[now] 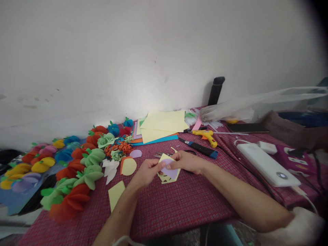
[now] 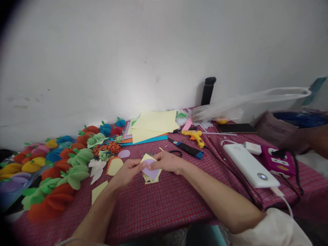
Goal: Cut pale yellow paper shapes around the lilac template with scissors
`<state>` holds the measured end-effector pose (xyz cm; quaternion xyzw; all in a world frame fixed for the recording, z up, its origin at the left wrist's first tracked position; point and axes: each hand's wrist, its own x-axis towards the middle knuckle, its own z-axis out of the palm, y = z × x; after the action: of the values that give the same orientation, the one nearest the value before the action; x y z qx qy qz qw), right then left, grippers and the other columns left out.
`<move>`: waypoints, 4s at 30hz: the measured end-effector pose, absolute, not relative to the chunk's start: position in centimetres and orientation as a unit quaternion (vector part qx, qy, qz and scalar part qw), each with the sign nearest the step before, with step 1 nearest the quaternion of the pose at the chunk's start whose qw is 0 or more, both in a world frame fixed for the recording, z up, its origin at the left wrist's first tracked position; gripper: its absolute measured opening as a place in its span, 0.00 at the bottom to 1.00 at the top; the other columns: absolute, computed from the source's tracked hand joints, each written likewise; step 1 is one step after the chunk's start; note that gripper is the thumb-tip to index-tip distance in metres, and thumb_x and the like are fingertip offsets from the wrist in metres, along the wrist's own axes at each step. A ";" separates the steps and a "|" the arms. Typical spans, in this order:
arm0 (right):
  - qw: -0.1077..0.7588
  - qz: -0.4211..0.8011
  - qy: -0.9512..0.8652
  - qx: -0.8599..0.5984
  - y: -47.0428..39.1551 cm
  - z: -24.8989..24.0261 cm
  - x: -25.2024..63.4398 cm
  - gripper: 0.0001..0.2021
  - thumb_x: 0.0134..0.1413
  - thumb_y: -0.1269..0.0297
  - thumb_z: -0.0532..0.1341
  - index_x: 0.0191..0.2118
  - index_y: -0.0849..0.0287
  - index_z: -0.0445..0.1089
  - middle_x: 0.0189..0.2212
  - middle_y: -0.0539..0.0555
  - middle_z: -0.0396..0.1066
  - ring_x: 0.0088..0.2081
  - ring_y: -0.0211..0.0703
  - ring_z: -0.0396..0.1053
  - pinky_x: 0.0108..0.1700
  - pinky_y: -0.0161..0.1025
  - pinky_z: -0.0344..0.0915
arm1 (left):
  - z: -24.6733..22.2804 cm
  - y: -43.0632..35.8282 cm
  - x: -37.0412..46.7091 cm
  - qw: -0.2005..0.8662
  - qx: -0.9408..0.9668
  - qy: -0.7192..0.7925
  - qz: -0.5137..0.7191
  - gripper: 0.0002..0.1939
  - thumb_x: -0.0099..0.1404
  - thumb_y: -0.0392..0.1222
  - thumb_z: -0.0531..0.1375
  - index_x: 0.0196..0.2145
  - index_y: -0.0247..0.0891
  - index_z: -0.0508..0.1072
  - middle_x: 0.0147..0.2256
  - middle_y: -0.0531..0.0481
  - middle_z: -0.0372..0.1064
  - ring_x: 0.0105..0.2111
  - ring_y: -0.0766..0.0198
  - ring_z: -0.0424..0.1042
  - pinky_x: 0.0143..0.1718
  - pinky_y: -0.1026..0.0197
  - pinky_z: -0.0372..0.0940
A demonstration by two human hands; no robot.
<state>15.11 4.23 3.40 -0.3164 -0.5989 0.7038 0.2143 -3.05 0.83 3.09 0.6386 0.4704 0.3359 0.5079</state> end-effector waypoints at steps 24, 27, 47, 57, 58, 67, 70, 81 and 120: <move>0.321 0.613 -0.628 -0.357 4.7 1.5 14.5 0.14 0.40 0.56 0.64 0.21 0.65 0.71 0.18 0.50 0.68 0.21 0.33 0.60 0.28 0.32 0.57 | 2.6 1.3 -3.3 0.508 0.496 0.504 0.492 0.18 0.53 0.53 0.57 0.25 0.33 0.72 0.22 0.51 0.67 0.24 0.67 0.63 0.27 0.65 0.58; 0.307 0.625 -0.624 -0.355 4.6 1.7 14.5 0.13 0.39 0.57 0.64 0.22 0.65 0.71 0.18 0.50 0.69 0.21 0.33 0.60 0.28 0.32 0.57 | 3.1 1.2 -3.1 0.565 0.459 0.476 0.493 0.19 0.54 0.52 0.57 0.30 0.31 0.74 0.26 0.47 0.70 0.26 0.65 0.66 0.28 0.63 0.59; 0.206 0.658 -0.655 -0.309 4.2 3.2 15.1 0.11 0.40 0.58 0.64 0.26 0.62 0.73 0.20 0.48 0.68 0.23 0.32 0.61 0.29 0.31 0.58 | 2.3 1.1 -3.0 0.602 0.426 0.456 0.498 0.16 0.47 0.45 0.64 0.31 0.30 0.75 0.26 0.46 0.73 0.26 0.61 0.69 0.33 0.59 0.62; 0.244 0.658 -0.639 -0.316 4.8 2.7 15.2 0.09 0.43 0.62 0.62 0.27 0.64 0.74 0.21 0.50 0.70 0.23 0.32 0.63 0.30 0.31 0.60 | 2.2 1.3 -3.2 0.597 0.418 0.461 0.505 0.16 0.46 0.44 0.65 0.30 0.31 0.75 0.26 0.46 0.73 0.27 0.62 0.69 0.34 0.59 0.61; 0.251 0.656 -0.637 -0.319 4.8 2.6 15.1 0.09 0.43 0.62 0.61 0.26 0.64 0.73 0.20 0.49 0.70 0.23 0.32 0.63 0.30 0.31 0.60 | 2.2 1.3 -3.1 0.598 0.423 0.458 0.503 0.16 0.46 0.45 0.65 0.31 0.31 0.75 0.27 0.46 0.73 0.28 0.62 0.69 0.35 0.59 0.61; 0.256 0.640 -0.646 -0.328 5.0 2.3 15.1 0.08 0.42 0.63 0.61 0.25 0.63 0.73 0.19 0.48 0.69 0.22 0.33 0.63 0.30 0.31 0.60 | 2.3 1.1 -3.2 0.593 0.449 0.463 0.482 0.18 0.48 0.45 0.64 0.35 0.31 0.75 0.29 0.45 0.73 0.29 0.61 0.69 0.36 0.59 0.62; 0.255 0.639 -0.644 -0.335 4.9 2.5 15.1 0.07 0.41 0.64 0.61 0.24 0.63 0.73 0.19 0.48 0.69 0.22 0.33 0.63 0.30 0.31 0.60 | 2.4 1.1 -3.2 0.598 0.448 0.459 0.481 0.18 0.47 0.45 0.64 0.35 0.31 0.75 0.29 0.45 0.73 0.30 0.60 0.70 0.36 0.58 0.62; 0.253 0.618 -0.655 -0.354 4.8 2.0 14.8 0.15 0.43 0.54 0.61 0.24 0.63 0.72 0.20 0.49 0.69 0.23 0.34 0.64 0.30 0.32 0.60 | 2.2 1.2 -3.0 0.581 0.460 0.456 0.492 0.17 0.46 0.45 0.64 0.33 0.31 0.75 0.30 0.45 0.73 0.29 0.60 0.70 0.35 0.58 0.62; 0.284 0.640 -0.603 -0.381 4.7 3.1 14.7 0.10 0.37 0.62 0.64 0.17 0.63 0.68 0.15 0.47 0.64 0.19 0.31 0.58 0.25 0.31 0.56 | 2.8 1.3 -3.1 0.599 0.420 0.454 0.509 0.23 0.55 0.55 0.54 0.30 0.29 0.74 0.28 0.43 0.72 0.28 0.62 0.68 0.25 0.65 0.56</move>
<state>14.74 4.70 3.10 -0.3808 -0.6033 0.6404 0.2845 -3.13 1.26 2.76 0.4200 0.4535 0.5086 0.5994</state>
